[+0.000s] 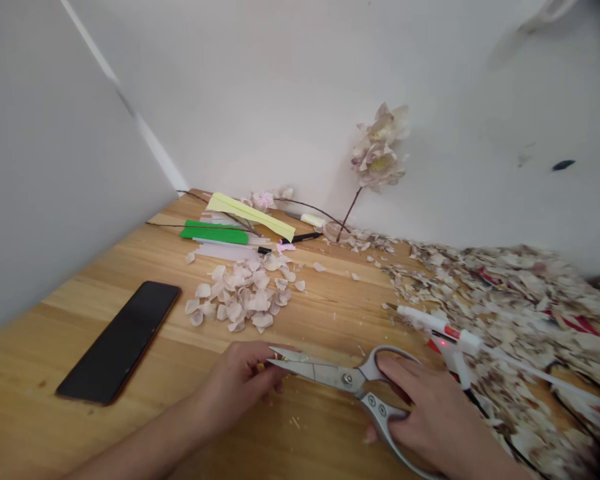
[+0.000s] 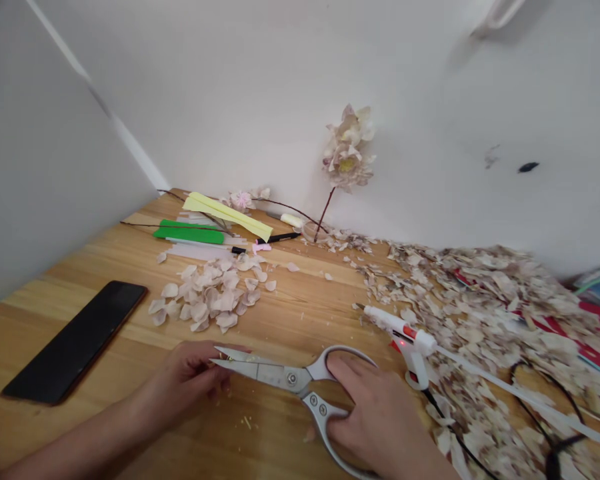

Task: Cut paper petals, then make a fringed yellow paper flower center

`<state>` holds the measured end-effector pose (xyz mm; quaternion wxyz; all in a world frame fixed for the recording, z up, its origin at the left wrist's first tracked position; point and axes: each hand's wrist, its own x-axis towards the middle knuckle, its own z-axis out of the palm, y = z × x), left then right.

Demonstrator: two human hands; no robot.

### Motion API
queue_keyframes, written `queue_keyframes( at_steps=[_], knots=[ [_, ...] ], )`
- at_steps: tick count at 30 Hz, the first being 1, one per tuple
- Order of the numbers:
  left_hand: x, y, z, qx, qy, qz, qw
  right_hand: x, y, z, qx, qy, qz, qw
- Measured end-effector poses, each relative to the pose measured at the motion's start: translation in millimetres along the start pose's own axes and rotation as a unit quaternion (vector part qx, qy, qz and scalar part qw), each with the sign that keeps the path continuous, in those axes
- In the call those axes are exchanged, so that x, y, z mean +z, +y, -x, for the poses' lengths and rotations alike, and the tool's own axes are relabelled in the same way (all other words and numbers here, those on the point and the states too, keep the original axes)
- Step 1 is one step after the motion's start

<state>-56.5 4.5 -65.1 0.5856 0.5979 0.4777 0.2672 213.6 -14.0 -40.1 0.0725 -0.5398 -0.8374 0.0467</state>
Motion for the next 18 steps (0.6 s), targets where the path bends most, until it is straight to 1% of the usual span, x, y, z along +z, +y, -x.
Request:
queue_keyframes(
  at_steps=[3,8,14,18],
  knots=[
    [-0.5,-1,0,0.006,0.006,-0.003,1.000,1,4,1,-0.027,0.023,-0.006,0.999],
    [-1.1,-3,0,0.015,0.002,-0.007,1.000,6,13,4,-0.054,0.025,0.015,0.998],
    [-0.2,0,-1,-0.020,0.000,0.020,1.000,7,19,5,-0.096,0.041,0.031,0.994],
    [0.9,2,-1,-0.032,0.005,0.039,0.999,7,21,6,-0.102,0.052,0.047,0.992]
  ],
)
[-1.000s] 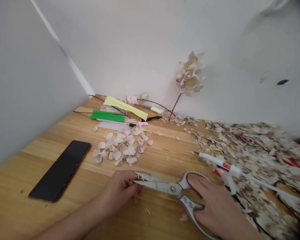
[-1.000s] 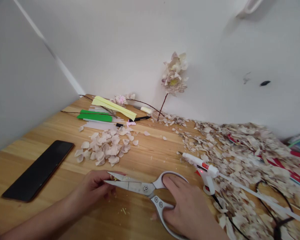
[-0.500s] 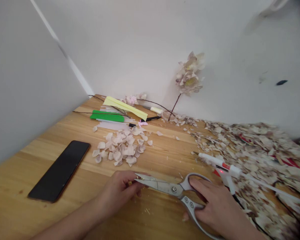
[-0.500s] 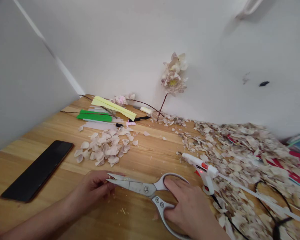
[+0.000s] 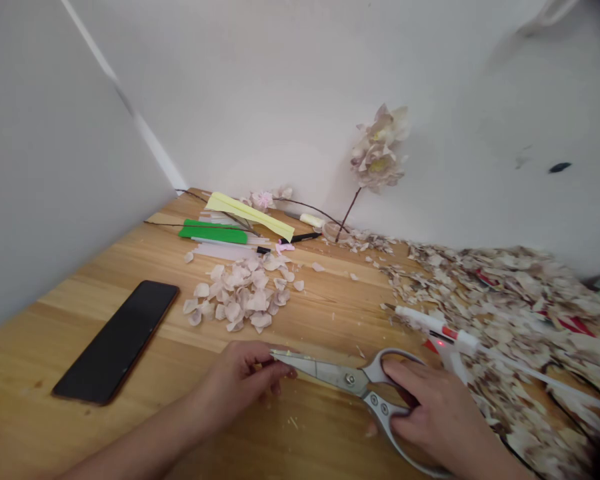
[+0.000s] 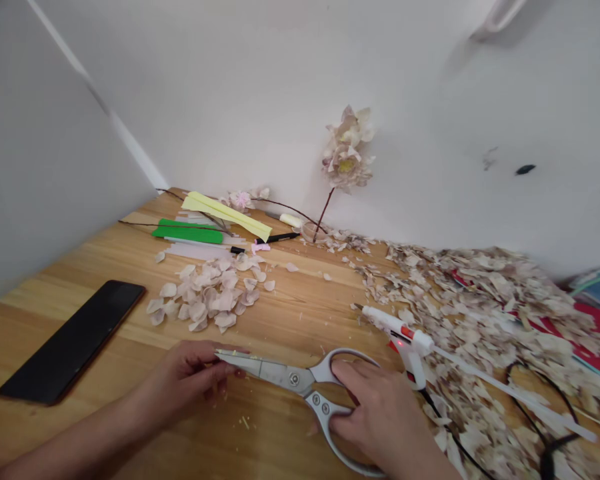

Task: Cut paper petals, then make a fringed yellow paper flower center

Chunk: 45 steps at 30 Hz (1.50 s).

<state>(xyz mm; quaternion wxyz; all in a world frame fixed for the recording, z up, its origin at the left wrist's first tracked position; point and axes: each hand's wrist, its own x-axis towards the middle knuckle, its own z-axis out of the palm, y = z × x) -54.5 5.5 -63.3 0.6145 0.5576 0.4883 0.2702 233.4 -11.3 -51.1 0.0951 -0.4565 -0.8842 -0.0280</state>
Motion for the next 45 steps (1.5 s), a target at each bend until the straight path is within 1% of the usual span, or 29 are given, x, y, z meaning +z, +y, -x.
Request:
queue_keyframes(
  at_steps=[5,10,13,17,21,24,26,28,30,32,35,37,39,41,45],
  knots=[
    [2.1,5,-1,-0.027,-0.015,0.064,0.997,2,1,2,0.005,0.010,-0.002,1.000],
    [1.9,8,-1,-0.047,-0.018,0.091,0.995,2,0,0,-0.012,0.032,-0.008,0.999],
    [0.8,8,-1,-0.063,-0.019,0.096,0.993,0,-3,-3,-0.011,0.044,-0.005,0.999],
    [0.6,6,-1,-0.060,-0.018,0.108,0.992,-1,-5,-6,-0.007,0.066,0.001,0.998],
    [2.0,6,-2,-0.045,-0.008,0.125,0.991,1,0,-4,-0.011,0.061,0.013,0.998],
    [2.2,8,-2,-0.038,0.005,0.172,0.984,5,5,0,0.034,0.062,0.010,0.997],
    [1.5,8,-2,-0.033,0.012,0.204,0.978,9,7,0,0.083,0.056,0.000,0.995],
    [0.1,9,-2,-0.031,0.016,0.226,0.973,12,4,-1,0.138,0.036,-0.026,0.989],
    [-1.5,10,-2,-0.032,0.012,0.241,0.970,13,-1,-4,0.202,0.010,-0.068,0.977],
    [-3.0,10,-2,-0.032,0.001,0.248,0.968,14,-6,-7,0.251,-0.005,-0.122,0.960],
    [-4.7,11,-3,-0.039,-0.006,0.263,0.964,14,-12,-9,0.280,-0.012,-0.175,0.944],
    [-5.1,11,-4,-0.055,0.000,0.286,0.957,16,-13,-9,0.296,-0.029,-0.152,0.943],
    [-4.9,10,-6,-0.074,0.015,0.316,0.946,18,-13,-9,0.310,-0.058,-0.102,0.943],
    [-4.2,8,-8,-0.087,0.035,0.342,0.935,22,-14,-10,0.320,-0.075,-0.059,0.943],
    [-2.2,5,-11,-0.087,0.067,0.377,0.920,30,-16,-13,0.338,-0.090,-0.006,0.937]
  ],
)
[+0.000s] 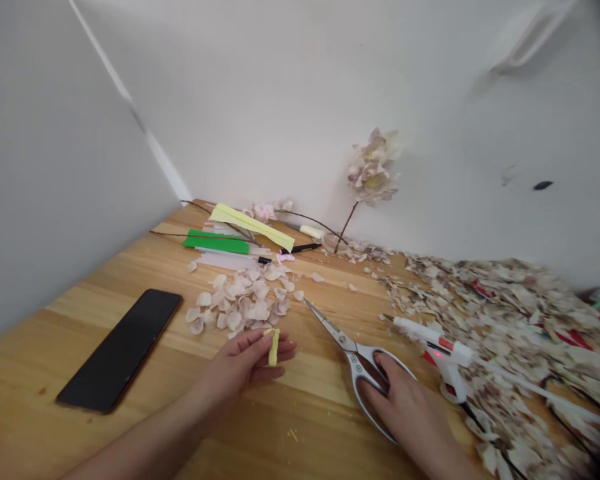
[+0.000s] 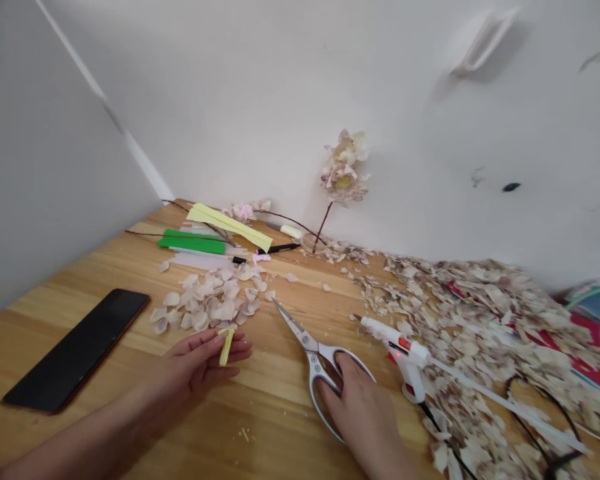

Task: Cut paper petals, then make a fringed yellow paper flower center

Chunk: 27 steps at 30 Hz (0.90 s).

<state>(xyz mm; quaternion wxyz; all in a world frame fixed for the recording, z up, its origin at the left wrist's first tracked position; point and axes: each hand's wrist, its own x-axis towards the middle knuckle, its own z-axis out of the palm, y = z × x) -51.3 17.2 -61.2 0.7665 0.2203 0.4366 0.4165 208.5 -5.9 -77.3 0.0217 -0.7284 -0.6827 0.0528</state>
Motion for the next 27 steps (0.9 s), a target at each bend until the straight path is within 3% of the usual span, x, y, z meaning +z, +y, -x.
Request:
queue_keyframes(
  at_steps=[9,12,16,20,23,27],
  knots=[
    [4.1,1,4,0.014,-0.015,0.046,0.999,10,8,-3,0.025,0.030,-0.104,0.994],
    [0.5,0,2,0.038,-0.025,0.020,0.999,11,9,-3,0.038,0.052,-0.205,0.977],
    [-3.1,-4,-3,0.074,-0.030,-0.050,0.996,12,2,-4,0.050,0.045,-0.370,0.926],
    [3.9,-20,1,0.105,-0.077,-0.085,0.988,15,-27,7,0.040,-0.044,-0.551,0.832],
    [14.3,-36,10,0.075,-0.128,-0.088,0.985,16,-51,19,0.021,-0.110,-0.620,0.777],
    [23.8,-45,14,0.056,-0.167,-0.079,0.981,12,-68,23,0.028,-0.131,-0.657,0.742]
  ],
)
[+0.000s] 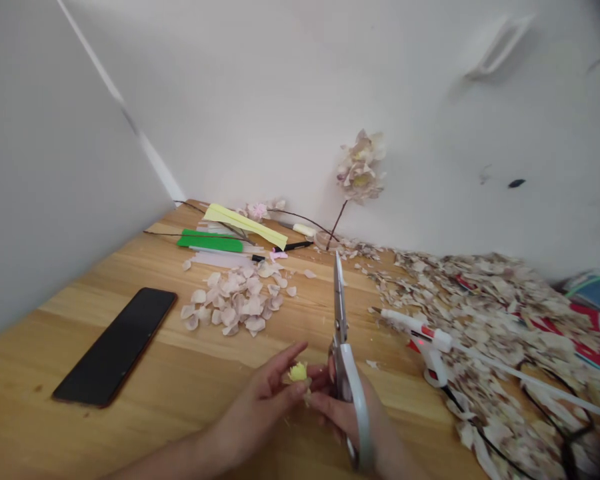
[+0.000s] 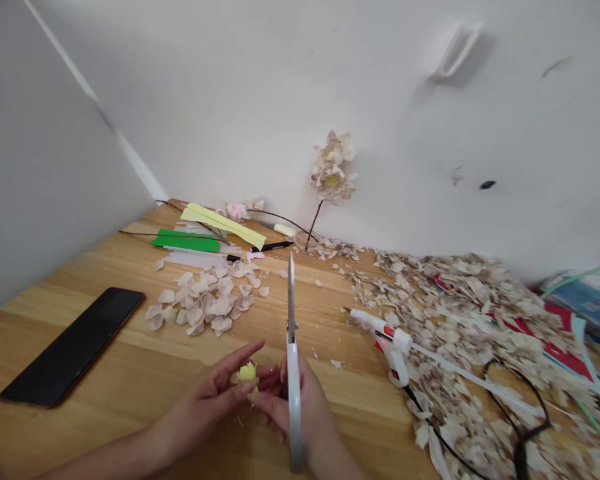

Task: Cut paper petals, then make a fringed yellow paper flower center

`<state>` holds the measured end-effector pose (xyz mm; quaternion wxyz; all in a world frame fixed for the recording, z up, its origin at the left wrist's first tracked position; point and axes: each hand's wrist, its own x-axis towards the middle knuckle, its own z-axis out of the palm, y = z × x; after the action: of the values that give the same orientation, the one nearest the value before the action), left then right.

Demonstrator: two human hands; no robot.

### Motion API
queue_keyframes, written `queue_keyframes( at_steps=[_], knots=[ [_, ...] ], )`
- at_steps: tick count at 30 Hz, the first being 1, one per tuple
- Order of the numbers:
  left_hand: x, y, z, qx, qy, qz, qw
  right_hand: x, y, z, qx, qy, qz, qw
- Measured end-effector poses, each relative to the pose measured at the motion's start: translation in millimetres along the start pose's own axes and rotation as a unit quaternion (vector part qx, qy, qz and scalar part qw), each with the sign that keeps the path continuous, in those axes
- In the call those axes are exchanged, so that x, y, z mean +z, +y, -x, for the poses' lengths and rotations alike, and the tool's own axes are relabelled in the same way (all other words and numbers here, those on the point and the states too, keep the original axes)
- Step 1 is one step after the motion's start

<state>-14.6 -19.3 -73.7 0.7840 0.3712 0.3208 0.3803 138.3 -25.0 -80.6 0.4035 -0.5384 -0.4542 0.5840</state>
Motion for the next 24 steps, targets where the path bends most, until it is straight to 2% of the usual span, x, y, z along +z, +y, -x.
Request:
queue_keyframes(
  at_steps=[8,10,13,15,17,19,21,24],
  knots=[
    [-13.0,12,-12,-0.006,0.082,-0.001,0.997,-3,-13,-2,0.014,-0.002,-0.029,0.999],
    [-16.2,18,-14,0.002,0.125,-0.011,0.992,-3,-13,-3,0.018,0.007,-0.036,0.999],
    [-17.1,22,-13,0.070,0.230,-0.068,0.968,-5,-10,-4,0.024,0.020,-0.048,0.998],
    [-14.6,21,-10,0.122,0.261,-0.141,0.947,-6,-7,-5,0.027,0.029,-0.059,0.997],
    [-9.7,17,-7,0.141,0.213,-0.220,0.941,-6,-5,-7,0.029,0.039,-0.074,0.996],
    [-3.8,13,-3,0.134,0.117,-0.270,0.946,-5,-4,-7,0.030,0.044,-0.091,0.994],
    [1.2,11,0,0.122,0.032,-0.282,0.951,-3,-5,-7,0.029,0.037,-0.109,0.993],
    [5.0,12,0,0.104,-0.047,-0.244,0.963,-1,-9,-5,0.034,0.003,-0.134,0.990]
  ],
)
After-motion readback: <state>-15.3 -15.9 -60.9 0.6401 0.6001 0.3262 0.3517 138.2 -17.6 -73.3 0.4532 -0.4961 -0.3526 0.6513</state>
